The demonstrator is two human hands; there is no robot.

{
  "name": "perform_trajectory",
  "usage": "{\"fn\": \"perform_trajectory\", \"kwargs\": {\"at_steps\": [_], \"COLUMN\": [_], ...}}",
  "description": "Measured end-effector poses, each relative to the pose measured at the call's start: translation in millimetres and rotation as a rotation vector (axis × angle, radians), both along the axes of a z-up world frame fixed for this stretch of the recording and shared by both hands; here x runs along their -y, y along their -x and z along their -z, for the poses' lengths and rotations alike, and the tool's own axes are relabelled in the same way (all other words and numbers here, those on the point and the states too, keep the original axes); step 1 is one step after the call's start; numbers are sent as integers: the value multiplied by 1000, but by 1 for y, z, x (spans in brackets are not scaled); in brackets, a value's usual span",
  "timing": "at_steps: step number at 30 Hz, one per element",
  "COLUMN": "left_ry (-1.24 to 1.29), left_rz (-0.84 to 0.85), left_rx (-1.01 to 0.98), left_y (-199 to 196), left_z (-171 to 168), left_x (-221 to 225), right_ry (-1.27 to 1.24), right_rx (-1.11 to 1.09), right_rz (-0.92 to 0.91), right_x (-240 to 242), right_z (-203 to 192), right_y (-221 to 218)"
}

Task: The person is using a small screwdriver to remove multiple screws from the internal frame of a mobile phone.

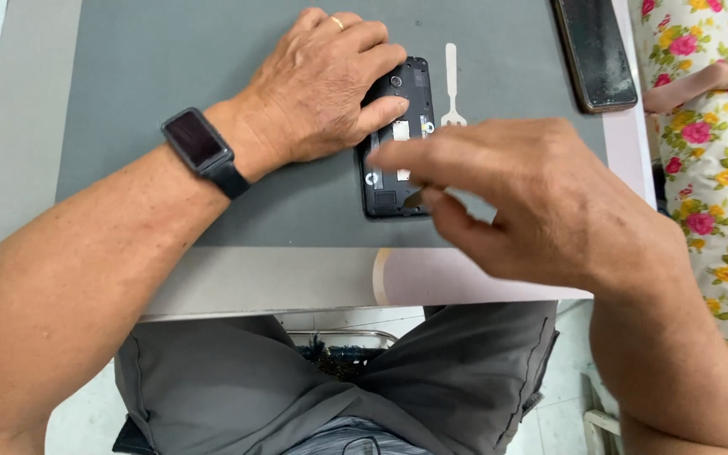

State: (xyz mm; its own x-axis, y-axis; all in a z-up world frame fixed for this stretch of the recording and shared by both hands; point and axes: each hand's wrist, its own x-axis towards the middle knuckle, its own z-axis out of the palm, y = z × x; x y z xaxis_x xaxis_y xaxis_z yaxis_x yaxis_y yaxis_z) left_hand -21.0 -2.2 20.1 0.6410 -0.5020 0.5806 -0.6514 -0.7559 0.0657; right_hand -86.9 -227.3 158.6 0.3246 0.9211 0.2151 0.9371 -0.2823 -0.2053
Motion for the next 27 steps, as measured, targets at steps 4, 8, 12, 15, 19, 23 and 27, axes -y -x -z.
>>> {"fn": "perform_trajectory", "kwargs": {"at_steps": [4,8,12,15,19,23,27], "left_ry": [-6,-12,-20,-26,-33,-35,-49], "left_rz": [10,16,4,4,5,8,3], "left_rx": [5,-50,-50,-56,-49,-35,-4], "left_y": [-2,-1,-3,-6,-4,-5,-5], "left_z": [-2,-11,-12,-13,-16,-14,-13], "left_x": [-1,1,1,-1,0,-1,-2], "right_ry": [20,-28,-90,-53,-63,-134,-185], "right_rx": [60,76,9,-32,-64,-98,-138], "right_rz": [-94,-110,-163,-180,-171,-175,-138], "right_x": [3,0,0,4,9,14,17], "right_z": [2,8,11,8,13,19,21], "right_y": [-13,-28,-38,-43,-48,-50,-52]}}
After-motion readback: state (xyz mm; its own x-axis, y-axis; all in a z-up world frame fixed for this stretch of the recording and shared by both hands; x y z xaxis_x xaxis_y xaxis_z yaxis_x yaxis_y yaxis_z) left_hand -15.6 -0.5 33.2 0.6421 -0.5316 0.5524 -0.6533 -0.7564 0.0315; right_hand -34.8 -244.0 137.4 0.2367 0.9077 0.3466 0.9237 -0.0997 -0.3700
